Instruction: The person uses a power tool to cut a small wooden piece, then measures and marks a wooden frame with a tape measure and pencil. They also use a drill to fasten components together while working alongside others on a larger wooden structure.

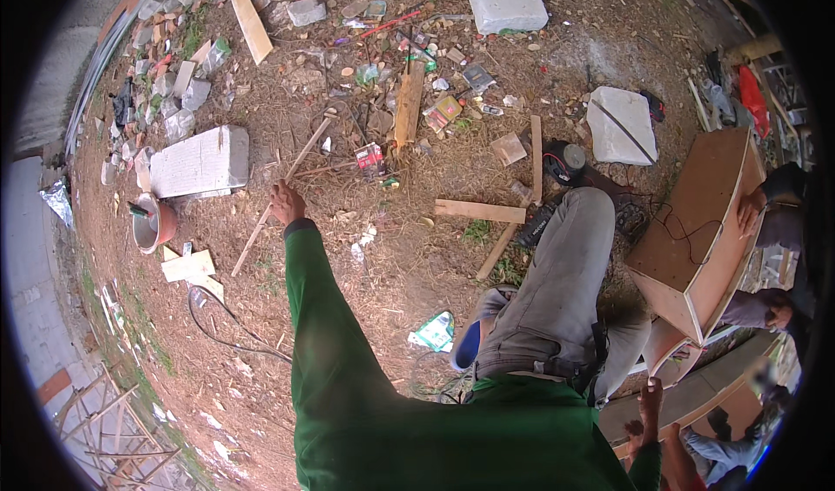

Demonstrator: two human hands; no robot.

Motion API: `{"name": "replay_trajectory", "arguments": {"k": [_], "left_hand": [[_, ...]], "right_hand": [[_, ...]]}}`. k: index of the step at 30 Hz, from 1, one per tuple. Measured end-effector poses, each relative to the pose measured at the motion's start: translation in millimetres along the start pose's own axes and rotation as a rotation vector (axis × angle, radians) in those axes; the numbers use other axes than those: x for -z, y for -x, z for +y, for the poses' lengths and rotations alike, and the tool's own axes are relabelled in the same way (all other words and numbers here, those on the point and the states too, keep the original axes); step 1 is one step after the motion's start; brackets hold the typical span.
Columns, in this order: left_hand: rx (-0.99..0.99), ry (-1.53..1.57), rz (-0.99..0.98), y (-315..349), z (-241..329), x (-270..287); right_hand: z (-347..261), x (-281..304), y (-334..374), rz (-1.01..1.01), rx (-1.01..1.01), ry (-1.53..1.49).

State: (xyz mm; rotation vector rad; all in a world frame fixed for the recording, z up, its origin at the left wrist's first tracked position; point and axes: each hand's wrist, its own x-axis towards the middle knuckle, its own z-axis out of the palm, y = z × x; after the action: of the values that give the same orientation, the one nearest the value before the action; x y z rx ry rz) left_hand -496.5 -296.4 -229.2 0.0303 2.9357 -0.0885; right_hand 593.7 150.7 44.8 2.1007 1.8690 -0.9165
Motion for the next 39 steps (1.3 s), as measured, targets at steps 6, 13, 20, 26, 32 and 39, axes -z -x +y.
{"name": "replay_trajectory", "arguments": {"k": [6, 13, 20, 26, 32, 39], "left_hand": [[0.134, -0.084, 0.165, 19.4, 13.0, -18.8], [-0.034, -0.010, 0.082, 25.2, 6.1, 16.2], [-0.492, 0.520, 0.137, 146.4, 105.1, 112.1], [-1.247, 0.638, -0.054, 340.5, 253.4, 193.3], [-1.792, 0.684, -0.167, 456.6, 340.6, 254.7], [-2.121, 0.548, -0.086, 545.8, 407.5, 304.8]], "right_hand": [[-39.7, -21.3, 29.3, 0.013, -0.006, -0.050], [-87.9, -57.1, 44.9, -0.022, 0.128, -0.025], [-220.7, -83.4, 34.1, 0.265, 0.386, 0.025], [-392.9, -91.4, 59.1, 0.434, 0.817, -0.027], [-401.4, -45.9, 104.3, 0.721, 0.826, 0.235], [-313.5, -37.6, 109.1, 0.881, 0.645, 0.055]]}}
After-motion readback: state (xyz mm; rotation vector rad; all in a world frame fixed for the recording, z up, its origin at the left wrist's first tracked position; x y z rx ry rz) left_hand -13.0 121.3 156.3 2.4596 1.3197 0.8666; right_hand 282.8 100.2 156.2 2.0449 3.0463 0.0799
